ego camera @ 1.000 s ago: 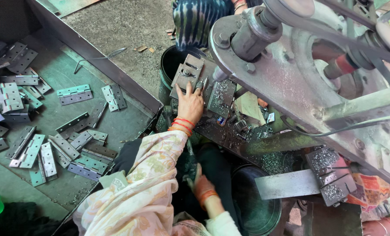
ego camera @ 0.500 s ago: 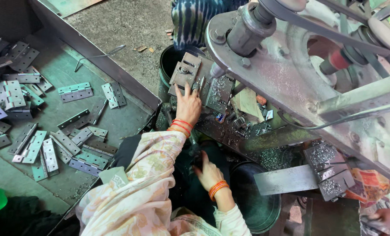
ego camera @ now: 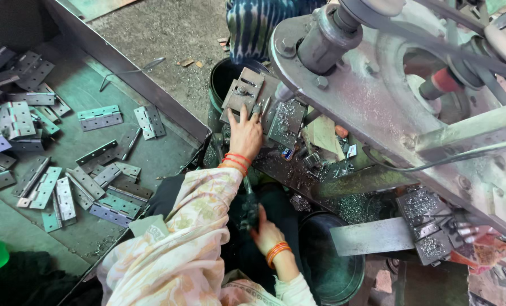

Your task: The person operates a manual punching machine to process metal hinge components. They pick up individual hinges from a bin, place them into the machine's die, and pull a lever to activate the punch. Processed hinges are then placed into a separate bin.

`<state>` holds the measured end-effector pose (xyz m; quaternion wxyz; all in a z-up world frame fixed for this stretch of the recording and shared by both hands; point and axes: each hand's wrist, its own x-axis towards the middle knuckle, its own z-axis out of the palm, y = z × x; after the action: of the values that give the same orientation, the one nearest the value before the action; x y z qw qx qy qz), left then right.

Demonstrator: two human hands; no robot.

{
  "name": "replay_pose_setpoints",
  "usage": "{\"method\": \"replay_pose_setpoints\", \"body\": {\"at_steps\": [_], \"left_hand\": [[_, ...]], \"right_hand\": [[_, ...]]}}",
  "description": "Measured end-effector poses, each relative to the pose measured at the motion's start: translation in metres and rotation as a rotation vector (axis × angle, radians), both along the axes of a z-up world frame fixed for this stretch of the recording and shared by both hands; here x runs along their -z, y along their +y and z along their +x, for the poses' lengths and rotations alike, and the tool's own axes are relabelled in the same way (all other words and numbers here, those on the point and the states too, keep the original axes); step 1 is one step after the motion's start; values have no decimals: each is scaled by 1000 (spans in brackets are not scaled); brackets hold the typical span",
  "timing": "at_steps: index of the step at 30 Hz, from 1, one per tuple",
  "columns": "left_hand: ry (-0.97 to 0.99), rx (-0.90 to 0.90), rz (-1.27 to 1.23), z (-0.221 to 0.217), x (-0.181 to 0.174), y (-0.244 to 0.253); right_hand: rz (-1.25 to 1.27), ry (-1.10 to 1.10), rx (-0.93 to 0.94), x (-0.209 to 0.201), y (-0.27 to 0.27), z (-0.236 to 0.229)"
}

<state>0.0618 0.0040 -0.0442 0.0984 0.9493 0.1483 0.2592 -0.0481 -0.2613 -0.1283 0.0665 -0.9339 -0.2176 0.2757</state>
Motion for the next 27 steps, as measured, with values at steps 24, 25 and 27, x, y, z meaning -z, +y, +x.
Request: {"method": "replay_pose_setpoints", "body": {"at_steps": [24,25,27], "left_hand": [[16,-34,-63,54,-5,12],[10,-28,-48,53,-3,12],[16,-7,-37,51,-3,15]], "right_hand": [[-44,65,-21,24,7,2],[-23,78,44,44,12,-5],[-6,93,99,72,11,-3]]}}
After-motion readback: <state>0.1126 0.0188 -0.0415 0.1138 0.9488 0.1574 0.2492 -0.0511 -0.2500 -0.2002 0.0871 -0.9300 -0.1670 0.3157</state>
